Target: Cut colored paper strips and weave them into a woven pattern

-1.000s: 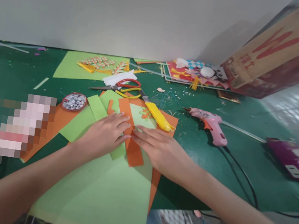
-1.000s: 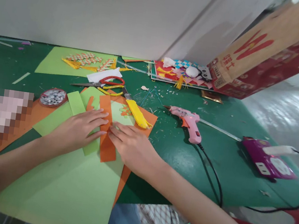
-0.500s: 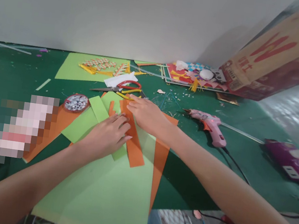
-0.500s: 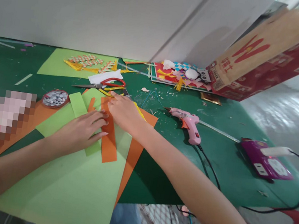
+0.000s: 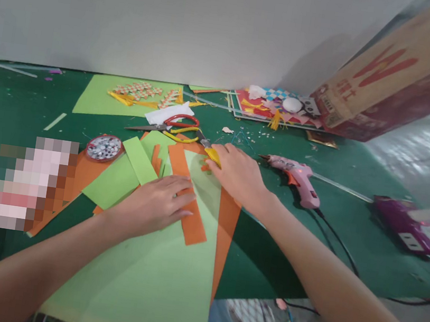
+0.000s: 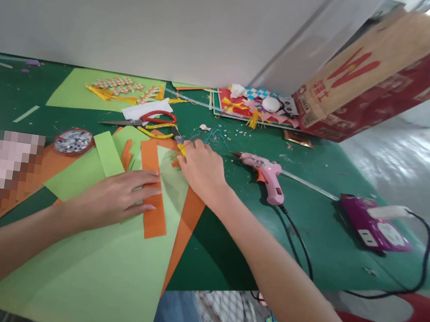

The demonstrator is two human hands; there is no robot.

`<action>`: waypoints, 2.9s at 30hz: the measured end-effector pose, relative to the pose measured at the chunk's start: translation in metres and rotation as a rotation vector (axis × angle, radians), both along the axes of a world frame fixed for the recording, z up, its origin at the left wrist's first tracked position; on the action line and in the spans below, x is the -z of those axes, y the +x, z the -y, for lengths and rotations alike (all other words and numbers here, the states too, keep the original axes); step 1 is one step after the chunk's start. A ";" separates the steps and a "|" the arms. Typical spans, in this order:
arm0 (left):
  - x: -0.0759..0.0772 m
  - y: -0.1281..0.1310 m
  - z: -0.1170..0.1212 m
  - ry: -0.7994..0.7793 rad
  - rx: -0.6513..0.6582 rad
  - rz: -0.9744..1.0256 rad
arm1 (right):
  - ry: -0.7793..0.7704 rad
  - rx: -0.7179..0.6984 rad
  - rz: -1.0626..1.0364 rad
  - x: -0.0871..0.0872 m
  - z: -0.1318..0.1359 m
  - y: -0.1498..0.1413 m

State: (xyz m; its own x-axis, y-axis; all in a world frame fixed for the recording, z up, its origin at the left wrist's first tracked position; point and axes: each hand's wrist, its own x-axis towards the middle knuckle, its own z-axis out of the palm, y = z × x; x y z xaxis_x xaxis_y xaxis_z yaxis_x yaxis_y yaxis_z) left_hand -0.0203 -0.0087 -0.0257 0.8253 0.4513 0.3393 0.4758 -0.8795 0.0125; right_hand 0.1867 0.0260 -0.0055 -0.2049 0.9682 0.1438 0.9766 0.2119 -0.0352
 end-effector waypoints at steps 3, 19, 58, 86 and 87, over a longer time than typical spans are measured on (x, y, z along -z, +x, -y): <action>-0.002 0.000 0.000 -0.015 0.002 -0.005 | 0.026 0.040 -0.094 0.002 -0.004 0.006; -0.004 -0.004 -0.006 0.002 0.064 -0.008 | 0.078 -0.440 -0.239 0.005 0.119 0.071; -0.004 0.001 -0.006 -0.095 0.051 0.051 | 0.110 -0.459 -0.027 0.005 0.155 0.036; -0.003 0.002 -0.006 -0.117 0.071 0.054 | 0.139 -0.440 0.000 0.003 0.151 0.034; -0.003 0.002 -0.006 -0.106 0.077 0.057 | 0.146 -0.439 -0.002 0.002 0.150 0.033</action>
State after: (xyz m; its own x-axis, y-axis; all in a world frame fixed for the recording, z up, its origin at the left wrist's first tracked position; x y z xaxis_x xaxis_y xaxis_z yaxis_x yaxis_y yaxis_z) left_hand -0.0187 -0.0029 -0.0227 0.8396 0.4232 0.3405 0.4030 -0.9056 0.1320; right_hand 0.2202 -0.1237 -0.0080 -0.5908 0.7594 0.2725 0.7932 0.6085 0.0242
